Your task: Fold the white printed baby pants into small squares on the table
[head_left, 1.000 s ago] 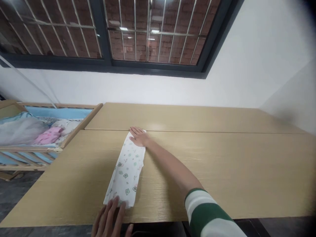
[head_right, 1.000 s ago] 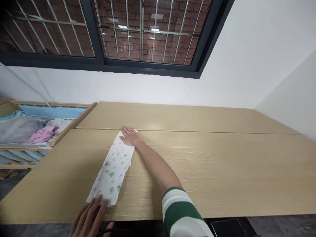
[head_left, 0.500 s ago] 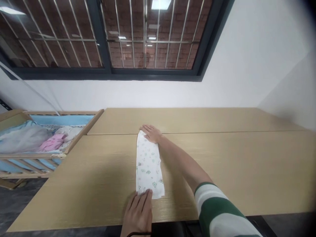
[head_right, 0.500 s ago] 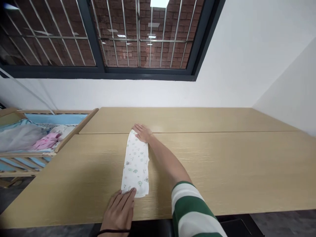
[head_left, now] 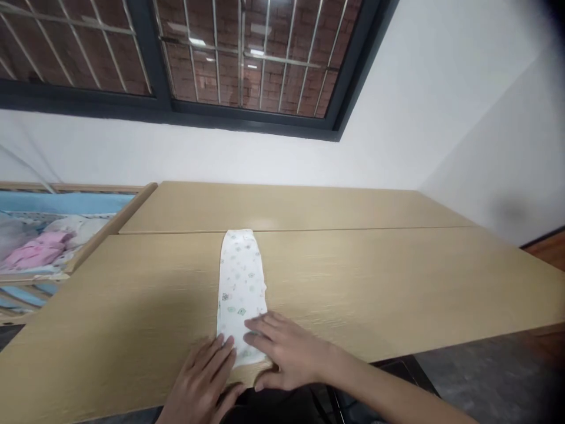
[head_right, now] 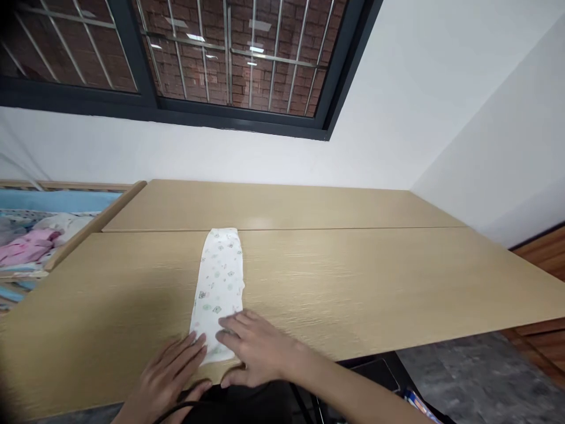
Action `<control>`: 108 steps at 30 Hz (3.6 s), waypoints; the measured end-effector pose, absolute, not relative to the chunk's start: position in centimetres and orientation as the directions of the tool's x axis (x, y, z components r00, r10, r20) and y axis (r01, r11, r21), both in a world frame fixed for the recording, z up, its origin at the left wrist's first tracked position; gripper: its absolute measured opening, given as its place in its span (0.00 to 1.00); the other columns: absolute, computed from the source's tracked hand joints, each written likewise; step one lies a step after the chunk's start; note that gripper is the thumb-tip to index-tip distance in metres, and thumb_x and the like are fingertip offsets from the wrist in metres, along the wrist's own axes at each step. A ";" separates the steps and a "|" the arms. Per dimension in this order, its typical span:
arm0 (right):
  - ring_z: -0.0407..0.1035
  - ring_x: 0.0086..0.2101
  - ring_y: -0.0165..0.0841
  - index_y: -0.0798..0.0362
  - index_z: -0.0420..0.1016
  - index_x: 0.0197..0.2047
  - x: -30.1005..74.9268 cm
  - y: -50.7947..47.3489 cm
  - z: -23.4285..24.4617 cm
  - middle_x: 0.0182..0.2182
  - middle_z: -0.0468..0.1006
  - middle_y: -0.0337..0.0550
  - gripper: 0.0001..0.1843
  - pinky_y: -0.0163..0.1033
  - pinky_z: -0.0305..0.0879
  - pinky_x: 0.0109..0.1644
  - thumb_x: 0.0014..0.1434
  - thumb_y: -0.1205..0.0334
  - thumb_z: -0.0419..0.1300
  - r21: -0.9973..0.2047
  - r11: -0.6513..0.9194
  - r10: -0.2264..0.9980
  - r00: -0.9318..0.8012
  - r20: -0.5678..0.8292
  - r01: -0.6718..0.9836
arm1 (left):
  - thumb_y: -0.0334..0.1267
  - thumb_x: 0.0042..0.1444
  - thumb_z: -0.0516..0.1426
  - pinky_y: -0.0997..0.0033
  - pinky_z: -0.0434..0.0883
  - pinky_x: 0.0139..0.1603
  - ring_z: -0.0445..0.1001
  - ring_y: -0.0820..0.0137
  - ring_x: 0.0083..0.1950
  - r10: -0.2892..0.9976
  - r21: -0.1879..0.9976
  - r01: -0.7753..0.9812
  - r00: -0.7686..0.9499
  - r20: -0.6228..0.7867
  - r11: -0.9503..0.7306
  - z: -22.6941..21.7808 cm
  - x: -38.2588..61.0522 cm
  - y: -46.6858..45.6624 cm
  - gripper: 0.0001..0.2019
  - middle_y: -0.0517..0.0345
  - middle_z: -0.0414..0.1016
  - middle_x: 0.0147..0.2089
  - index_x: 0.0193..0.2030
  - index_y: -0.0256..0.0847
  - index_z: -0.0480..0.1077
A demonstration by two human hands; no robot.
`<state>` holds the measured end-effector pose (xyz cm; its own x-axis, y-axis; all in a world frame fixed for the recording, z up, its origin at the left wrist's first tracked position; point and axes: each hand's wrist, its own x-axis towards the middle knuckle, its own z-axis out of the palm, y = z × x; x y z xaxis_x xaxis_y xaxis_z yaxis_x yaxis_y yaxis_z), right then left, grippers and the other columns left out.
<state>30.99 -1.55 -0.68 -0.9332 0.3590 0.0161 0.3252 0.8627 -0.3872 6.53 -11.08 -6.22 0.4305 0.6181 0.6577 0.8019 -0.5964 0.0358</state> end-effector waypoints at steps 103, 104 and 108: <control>0.54 0.69 0.47 0.59 0.55 0.73 22.1 14.4 -6.5 0.69 0.60 0.63 0.33 0.55 0.54 0.72 0.68 0.59 0.52 -0.386 0.619 0.740 -0.343 0.579 0.684 | 0.44 0.69 0.48 0.44 0.52 0.77 0.43 0.49 0.80 0.797 0.309 0.861 0.167 0.580 -0.405 -7.1 5.1 9.7 0.33 0.31 0.49 0.77 0.75 0.27 0.47; 0.52 0.70 0.46 0.59 0.54 0.74 21.9 14.2 -6.3 0.71 0.59 0.61 0.33 0.54 0.53 0.73 0.69 0.60 0.50 -0.325 0.672 0.710 -0.452 0.541 0.666 | 0.44 0.70 0.46 0.45 0.51 0.77 0.42 0.51 0.80 0.792 0.272 0.845 0.253 0.556 -0.461 -7.2 5.3 9.8 0.32 0.32 0.49 0.77 0.75 0.26 0.47; 0.49 0.72 0.43 0.61 0.55 0.75 21.8 14.8 -6.6 0.72 0.58 0.57 0.34 0.53 0.46 0.76 0.69 0.61 0.50 -0.221 0.738 0.671 -0.660 0.337 0.638 | 0.48 0.73 0.41 0.47 0.53 0.77 0.46 0.54 0.80 0.822 0.252 0.818 0.393 0.413 -0.518 -8.4 5.5 9.9 0.30 0.34 0.53 0.77 0.73 0.27 0.54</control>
<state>21.83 14.75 -6.63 -0.6598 0.6714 0.3375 0.6377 0.7379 -0.2210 5.47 9.94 -8.35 0.3932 0.8216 0.4127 0.8177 -0.5177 0.2517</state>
